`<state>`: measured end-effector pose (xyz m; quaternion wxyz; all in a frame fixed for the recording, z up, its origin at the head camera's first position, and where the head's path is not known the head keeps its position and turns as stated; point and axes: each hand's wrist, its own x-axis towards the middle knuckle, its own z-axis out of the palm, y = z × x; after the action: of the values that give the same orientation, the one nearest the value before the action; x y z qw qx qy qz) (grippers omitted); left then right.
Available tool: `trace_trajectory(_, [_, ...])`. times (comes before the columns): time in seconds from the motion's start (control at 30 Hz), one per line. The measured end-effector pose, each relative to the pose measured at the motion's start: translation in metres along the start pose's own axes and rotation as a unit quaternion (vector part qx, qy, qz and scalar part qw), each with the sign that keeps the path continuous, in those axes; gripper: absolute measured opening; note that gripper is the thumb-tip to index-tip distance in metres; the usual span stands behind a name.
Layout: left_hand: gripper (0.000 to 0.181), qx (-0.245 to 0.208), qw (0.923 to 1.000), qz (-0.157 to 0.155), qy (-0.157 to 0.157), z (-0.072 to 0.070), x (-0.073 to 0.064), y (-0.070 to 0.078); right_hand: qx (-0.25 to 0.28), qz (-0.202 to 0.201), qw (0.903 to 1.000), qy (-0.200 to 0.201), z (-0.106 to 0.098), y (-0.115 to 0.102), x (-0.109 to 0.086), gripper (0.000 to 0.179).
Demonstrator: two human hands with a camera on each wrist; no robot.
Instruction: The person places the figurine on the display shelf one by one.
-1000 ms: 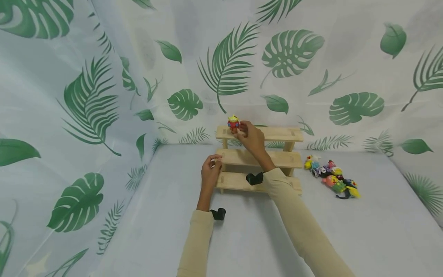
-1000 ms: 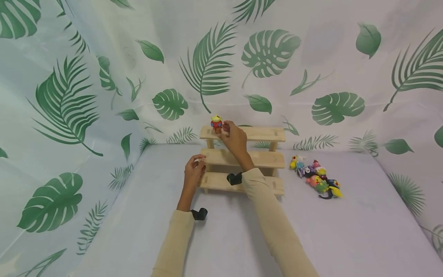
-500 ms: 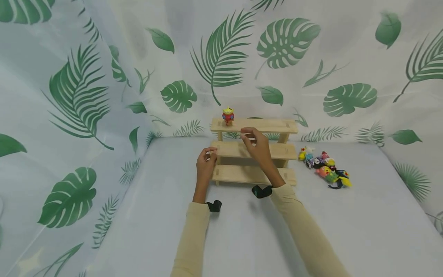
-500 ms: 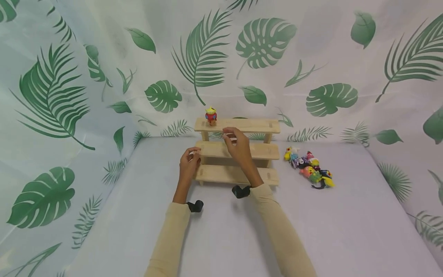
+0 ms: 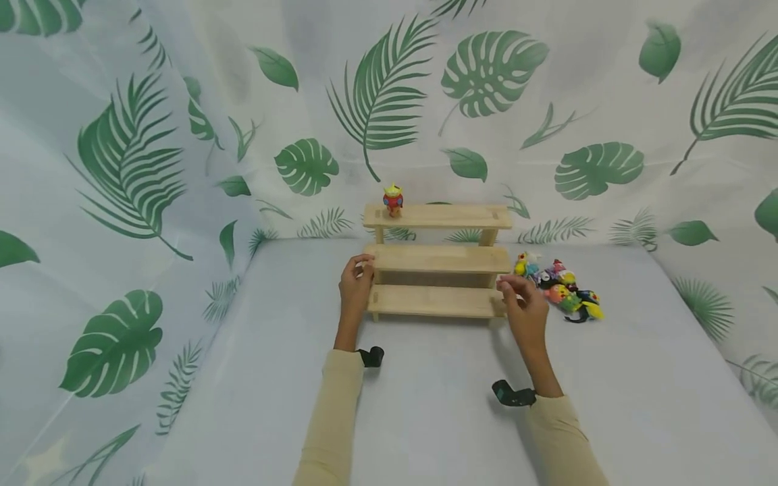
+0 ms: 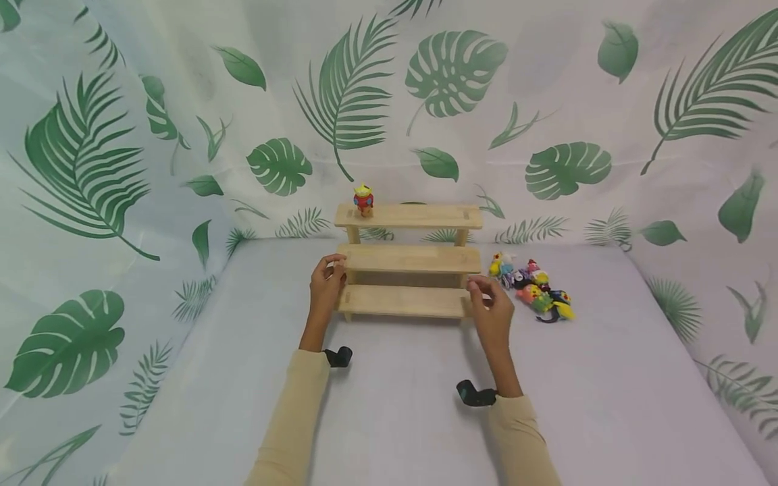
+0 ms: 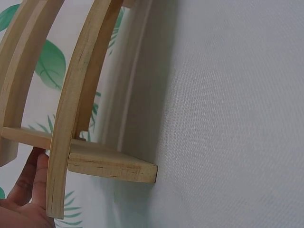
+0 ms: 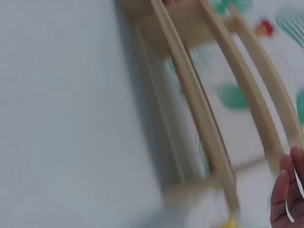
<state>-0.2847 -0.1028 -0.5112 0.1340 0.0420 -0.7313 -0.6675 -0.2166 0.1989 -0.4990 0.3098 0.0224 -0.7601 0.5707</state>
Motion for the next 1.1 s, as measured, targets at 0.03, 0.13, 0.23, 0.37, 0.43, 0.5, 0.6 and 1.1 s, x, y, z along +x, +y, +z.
trace_trajectory(0.03, [0.016,0.004,1.0,0.0,0.003,-0.001,0.001,0.001,-0.011,0.021,0.9996,0.017,-0.009,0.006,-0.002,0.02])
trace_trajectory(0.13, [0.016,0.013,0.9998,-0.002,0.012,-0.004,0.005,0.003,-0.052,0.074,0.9944,0.055,-0.034,0.016,-0.005,0.027])
trace_trajectory(0.23, [0.018,0.01,0.9998,-0.002,0.015,-0.006,0.008,0.005,-0.082,0.107,0.9875,0.081,-0.055,0.023,-0.008,0.03])
trace_trajectory(0.37, [0.024,-0.003,1.0,-0.004,0.007,-0.007,0.012,0.005,-0.111,0.116,0.98,0.118,-0.079,0.031,-0.012,0.029])
trace_trajectory(0.43, [0.026,-0.004,1.0,-0.005,0.006,-0.006,0.012,0.005,-0.123,0.12,0.9764,0.13,-0.09,0.035,-0.013,0.028])
trace_trajectory(0.5, [0.027,-0.005,0.9999,-0.006,0.007,-0.005,0.012,0.004,-0.114,0.145,0.9725,0.142,-0.099,0.038,-0.013,0.027])
trace_trajectory(0.6, [0.025,-0.001,0.9999,-0.01,0.008,-0.003,0.012,0.003,-0.067,0.224,0.9613,0.145,-0.113,0.038,-0.01,0.027])
trace_trajectory(1.1, [0.017,0.014,0.9998,-0.013,0.003,0.003,-0.001,0.002,0.18,0.47,0.8614,0.071,-0.154,0.059,0.007,0.075])
